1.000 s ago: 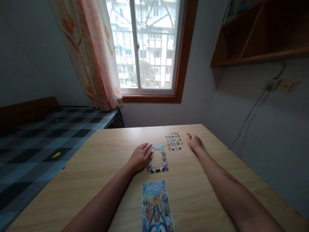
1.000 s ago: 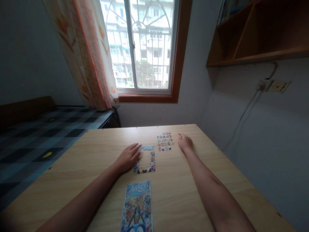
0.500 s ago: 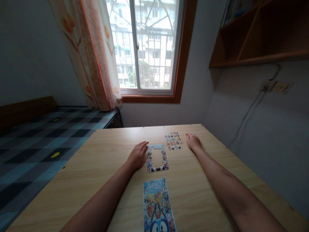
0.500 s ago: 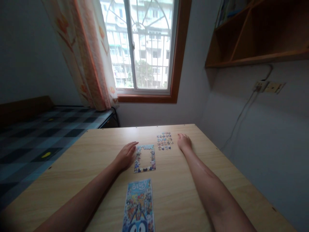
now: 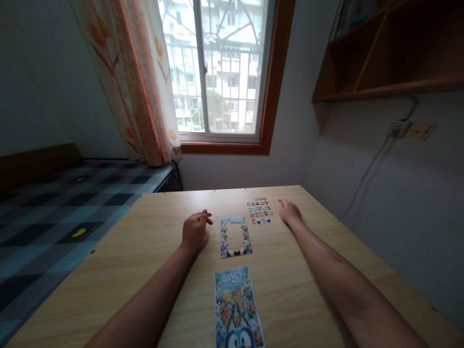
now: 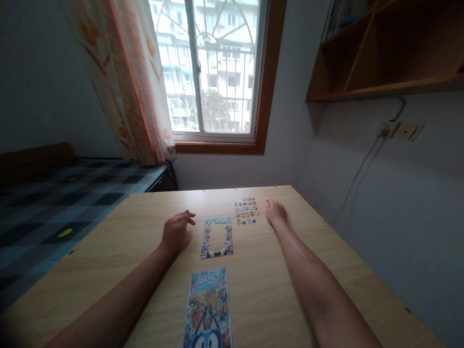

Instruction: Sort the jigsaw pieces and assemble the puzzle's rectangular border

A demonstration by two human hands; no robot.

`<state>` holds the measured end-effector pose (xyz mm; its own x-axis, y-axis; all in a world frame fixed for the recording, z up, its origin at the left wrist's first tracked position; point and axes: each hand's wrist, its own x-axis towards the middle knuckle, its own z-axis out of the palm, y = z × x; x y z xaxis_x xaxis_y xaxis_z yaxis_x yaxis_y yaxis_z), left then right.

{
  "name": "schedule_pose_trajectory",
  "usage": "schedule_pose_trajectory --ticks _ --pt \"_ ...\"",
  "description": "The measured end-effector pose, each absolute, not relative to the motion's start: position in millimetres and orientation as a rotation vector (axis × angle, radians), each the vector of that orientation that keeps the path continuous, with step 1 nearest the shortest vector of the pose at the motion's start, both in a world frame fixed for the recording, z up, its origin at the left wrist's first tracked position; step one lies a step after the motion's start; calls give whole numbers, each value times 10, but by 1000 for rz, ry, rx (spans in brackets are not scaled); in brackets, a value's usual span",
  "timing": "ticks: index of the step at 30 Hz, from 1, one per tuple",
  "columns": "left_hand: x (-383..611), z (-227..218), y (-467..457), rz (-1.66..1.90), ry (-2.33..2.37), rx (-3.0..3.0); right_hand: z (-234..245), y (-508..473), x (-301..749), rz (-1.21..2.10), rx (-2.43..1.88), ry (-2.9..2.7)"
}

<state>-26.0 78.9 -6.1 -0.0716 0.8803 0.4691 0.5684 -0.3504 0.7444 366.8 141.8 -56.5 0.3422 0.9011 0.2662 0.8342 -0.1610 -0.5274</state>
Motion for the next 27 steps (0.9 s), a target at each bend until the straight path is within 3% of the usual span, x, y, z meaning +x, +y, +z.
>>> schedule_pose_trajectory --ticks 16,27 --pt "-224 -43 734 1194 1735 1702 -319 1705 3486 374 -1791 -1033" --pt "-258 -105 779 1362 1716 1696 36 1732 2793 275 -1806 -1570"
